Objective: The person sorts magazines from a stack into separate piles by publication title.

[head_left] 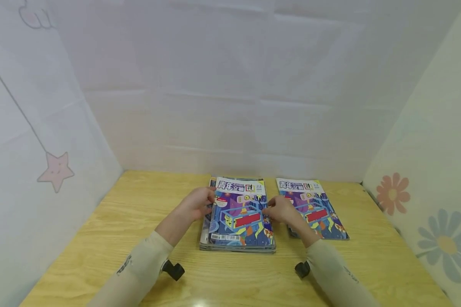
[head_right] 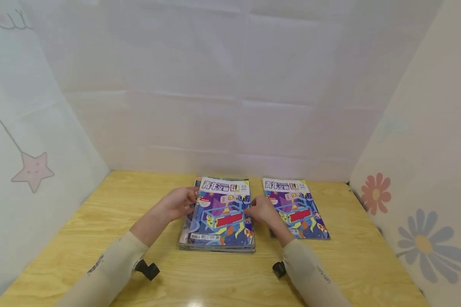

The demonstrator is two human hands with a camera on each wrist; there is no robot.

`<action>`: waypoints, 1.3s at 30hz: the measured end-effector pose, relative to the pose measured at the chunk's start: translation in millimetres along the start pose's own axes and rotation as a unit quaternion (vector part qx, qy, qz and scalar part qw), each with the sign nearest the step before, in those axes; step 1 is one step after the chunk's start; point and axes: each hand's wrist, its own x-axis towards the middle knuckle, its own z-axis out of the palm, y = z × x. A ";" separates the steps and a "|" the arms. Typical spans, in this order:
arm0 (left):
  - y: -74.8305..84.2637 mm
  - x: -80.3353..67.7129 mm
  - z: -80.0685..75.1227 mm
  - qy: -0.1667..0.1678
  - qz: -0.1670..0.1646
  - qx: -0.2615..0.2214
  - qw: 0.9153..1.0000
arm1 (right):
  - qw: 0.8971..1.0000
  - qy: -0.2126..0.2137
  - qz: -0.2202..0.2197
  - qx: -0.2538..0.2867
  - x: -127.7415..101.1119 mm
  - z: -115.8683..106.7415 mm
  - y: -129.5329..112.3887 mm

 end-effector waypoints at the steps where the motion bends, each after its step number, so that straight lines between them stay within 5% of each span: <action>1: 1.3 -0.4 -0.3 0.004 -0.001 -0.001 1.000 | 1.000 -0.001 0.000 -0.002 -0.2 -1.2 -0.2; 9: 2.8 0.8 1.1 0.017 0.003 -0.005 1.000 | 0.998 -0.064 -0.009 0.003 -3.4 -7.3 2.6; 17: -9.8 11.5 3.6 0.029 0.051 0.092 0.994 | 0.995 -0.059 0.005 0.074 -2.8 -10.2 11.1; 23: -9.1 10.4 7.7 0.036 0.059 0.119 0.991 | 0.993 -0.059 0.014 0.101 -4.5 -15.1 8.5; 39: 8.4 28.4 39.3 0.000 0.089 0.057 0.994 | 0.988 -0.031 0.020 0.151 -11.2 -55.6 11.4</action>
